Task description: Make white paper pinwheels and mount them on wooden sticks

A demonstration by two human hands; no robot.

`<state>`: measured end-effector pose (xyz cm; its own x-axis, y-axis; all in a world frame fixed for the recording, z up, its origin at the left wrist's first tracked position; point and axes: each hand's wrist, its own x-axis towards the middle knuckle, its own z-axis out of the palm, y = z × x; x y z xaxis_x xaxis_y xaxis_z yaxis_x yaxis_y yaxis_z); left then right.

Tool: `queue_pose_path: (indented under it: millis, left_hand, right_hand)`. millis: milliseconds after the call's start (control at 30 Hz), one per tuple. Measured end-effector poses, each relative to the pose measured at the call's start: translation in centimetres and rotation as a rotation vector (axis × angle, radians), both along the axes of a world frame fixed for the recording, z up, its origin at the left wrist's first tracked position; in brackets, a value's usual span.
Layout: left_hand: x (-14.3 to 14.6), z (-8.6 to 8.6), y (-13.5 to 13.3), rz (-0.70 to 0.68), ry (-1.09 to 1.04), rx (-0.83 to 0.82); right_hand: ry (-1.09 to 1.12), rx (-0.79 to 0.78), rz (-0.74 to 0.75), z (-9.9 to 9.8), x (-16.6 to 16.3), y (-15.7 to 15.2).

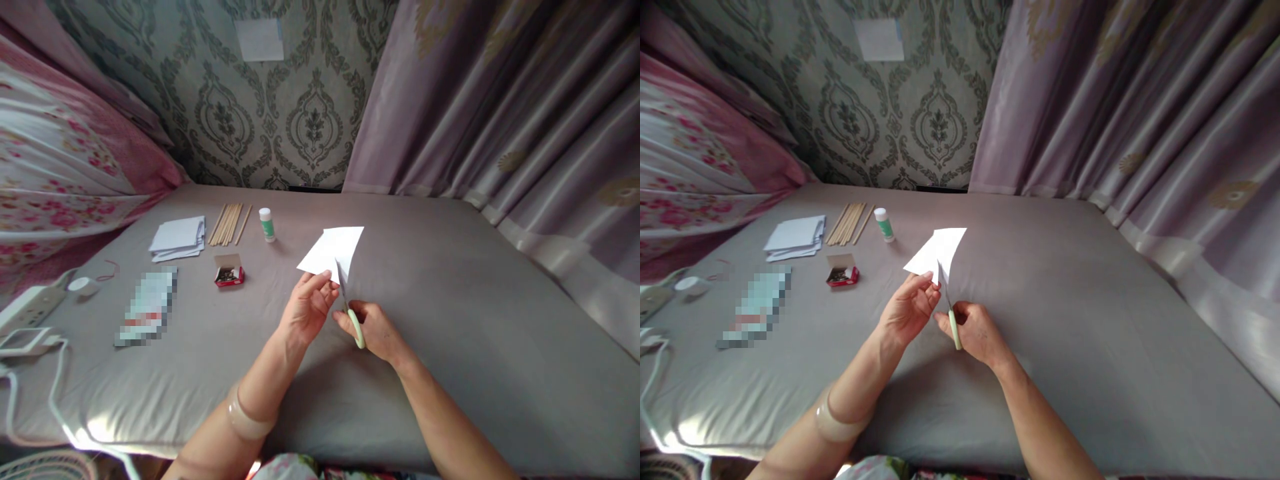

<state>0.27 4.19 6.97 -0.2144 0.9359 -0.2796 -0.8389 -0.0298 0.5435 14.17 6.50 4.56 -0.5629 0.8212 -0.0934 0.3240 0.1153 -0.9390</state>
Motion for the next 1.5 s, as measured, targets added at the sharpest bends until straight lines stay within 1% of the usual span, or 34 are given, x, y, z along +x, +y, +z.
queue_pose_path:
  millis: [100, 167, 200, 233, 300, 367, 400, 433, 533, 600, 733, 900, 1067, 1167, 1333, 1400, 1500]
  left_hand:
    - [-0.3, 0.0, 0.0, 0.118, 0.111, 0.027]
    - [-0.7, 0.0, 0.1, 0.188, 0.16, 0.04]
    - [-0.8, 0.0, 0.2, 0.214, 0.175, 0.042]
    - [-0.9, -0.1, 0.2, 0.232, 0.188, 0.041]
    - [-1.1, -0.2, 0.3, 0.243, 0.207, 0.027]
    - [-1.0, -0.3, 0.3, 0.227, 0.234, -0.004]
    - [-0.9, -0.4, 0.3, 0.205, 0.258, -0.03]
    - [-0.7, -0.5, 0.2, 0.176, 0.289, -0.059]
    - [-0.4, -0.8, -0.1, 0.077, 0.401, -0.114]
    - [-0.3, -0.9, -0.3, 0.045, 0.461, -0.1]
    - [-0.2, -0.8, -0.3, 0.036, 0.54, -0.07]
    - [-0.1, -0.3, -0.4, 0.03, 0.551, -0.043]
    - [-0.2, -0.4, -0.4, 0.023, 0.538, -0.054]
    - [-0.2, -0.5, -0.3, 0.016, 0.513, -0.072]
    - [0.4, -0.6, -0.1, -0.053, 0.316, -0.035]
    - [1.0, -0.8, -0.2, -0.079, 0.319, -0.03]
    - [2.1, -1.3, -0.5, -0.122, 0.409, -0.012]
  right_hand:
    - [-0.067, 0.0, 0.1, 0.2, 0.2, 0.1]
    - [-0.071, -0.021, 0.115, 0.3, 0.3, 0.3]
    - [-0.052, -0.037, 0.084, 0.4, 0.4, 0.5]
    - [-0.02, -0.051, 0.017, 0.3, 0.6, 0.8]
    - [0.079, -0.062, -0.181, 0.1, 0.9, 1.5]
    - [0.205, -0.04, -0.379, -0.2, 1.4, 2.2]
    - [0.267, -0.025, -0.445, -0.4, 1.6, 2.6]
    - [0.322, -0.017, -0.481, -0.5, 1.9, 2.8]
    - [0.417, -0.035, -0.478, -0.4, 2.3, 3.2]
    - [0.433, -0.059, -0.458, -0.2, 2.3, 3.1]
    - [0.439, -0.099, -0.487, -0.1, 1.9, 2.8]
    - [0.414, -0.159, -0.489, -0.2, 1.8, 2.8]
    - [0.503, -0.227, -0.417, -0.2, 1.9, 2.6]
    - [0.516, -0.182, -0.457, -0.1, 1.7, 2.4]
    - [0.605, -0.081, -0.594, -0.3, 0.5, 2.0]
    - [0.636, -0.046, -0.641, -0.4, 0.1, 1.9]
    - [0.626, 0.014, -0.681, -0.7, -0.3, 1.6]
